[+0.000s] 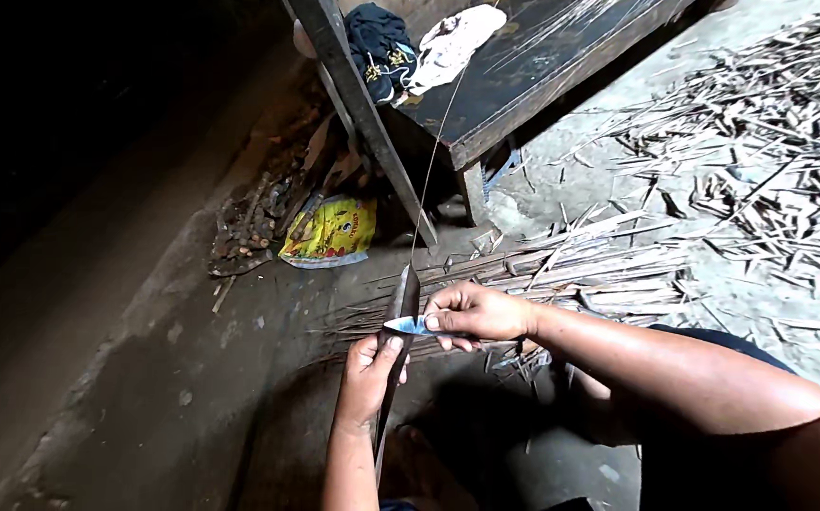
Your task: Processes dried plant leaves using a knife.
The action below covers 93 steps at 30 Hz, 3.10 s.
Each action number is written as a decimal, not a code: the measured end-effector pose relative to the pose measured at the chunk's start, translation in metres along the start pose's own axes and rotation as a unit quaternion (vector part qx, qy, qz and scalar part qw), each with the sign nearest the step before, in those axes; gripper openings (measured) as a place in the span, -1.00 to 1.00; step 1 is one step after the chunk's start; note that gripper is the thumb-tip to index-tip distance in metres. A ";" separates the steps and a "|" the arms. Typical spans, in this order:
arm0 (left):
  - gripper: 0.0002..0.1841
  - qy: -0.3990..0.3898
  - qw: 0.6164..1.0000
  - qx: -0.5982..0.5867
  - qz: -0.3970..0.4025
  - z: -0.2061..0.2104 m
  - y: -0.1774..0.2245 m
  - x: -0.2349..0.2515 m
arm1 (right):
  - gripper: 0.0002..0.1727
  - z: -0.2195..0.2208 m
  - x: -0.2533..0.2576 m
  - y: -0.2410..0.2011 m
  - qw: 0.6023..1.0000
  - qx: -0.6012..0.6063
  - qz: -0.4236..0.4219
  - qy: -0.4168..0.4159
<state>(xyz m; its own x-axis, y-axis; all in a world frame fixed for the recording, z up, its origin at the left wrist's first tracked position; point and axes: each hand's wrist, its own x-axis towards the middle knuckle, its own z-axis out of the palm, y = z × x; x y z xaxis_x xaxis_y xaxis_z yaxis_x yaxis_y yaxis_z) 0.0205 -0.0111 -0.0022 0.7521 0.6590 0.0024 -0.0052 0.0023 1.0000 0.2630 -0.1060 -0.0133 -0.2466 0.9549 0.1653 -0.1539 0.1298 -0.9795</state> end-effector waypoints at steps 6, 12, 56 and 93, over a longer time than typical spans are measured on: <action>-0.75 -0.026 0.999 -0.014 -0.017 -0.001 0.003 -0.002 | -0.67 -0.020 -0.002 -0.004 0.998 -0.042 -0.025 0.044; -0.75 -0.012 1.000 0.000 -0.023 -0.002 0.003 -0.001 | -0.67 -0.035 -0.003 -0.016 0.978 -0.043 -0.015 0.205; -0.77 0.158 0.914 0.372 0.049 0.020 -0.020 0.006 | -0.75 -0.007 0.004 -0.019 0.934 0.120 0.118 0.315; -0.70 0.068 0.977 0.198 0.047 0.014 -0.008 0.008 | -0.52 0.017 -0.002 -0.016 0.974 0.137 0.075 0.164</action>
<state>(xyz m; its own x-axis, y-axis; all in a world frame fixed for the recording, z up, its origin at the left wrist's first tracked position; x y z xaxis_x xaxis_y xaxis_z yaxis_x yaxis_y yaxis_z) 0.0352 -0.0163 -0.0106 0.6655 0.7365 0.1214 0.2044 -0.3363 0.9193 0.2498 -0.1143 0.0042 0.0264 0.9974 -0.0668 -0.4012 -0.0507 -0.9146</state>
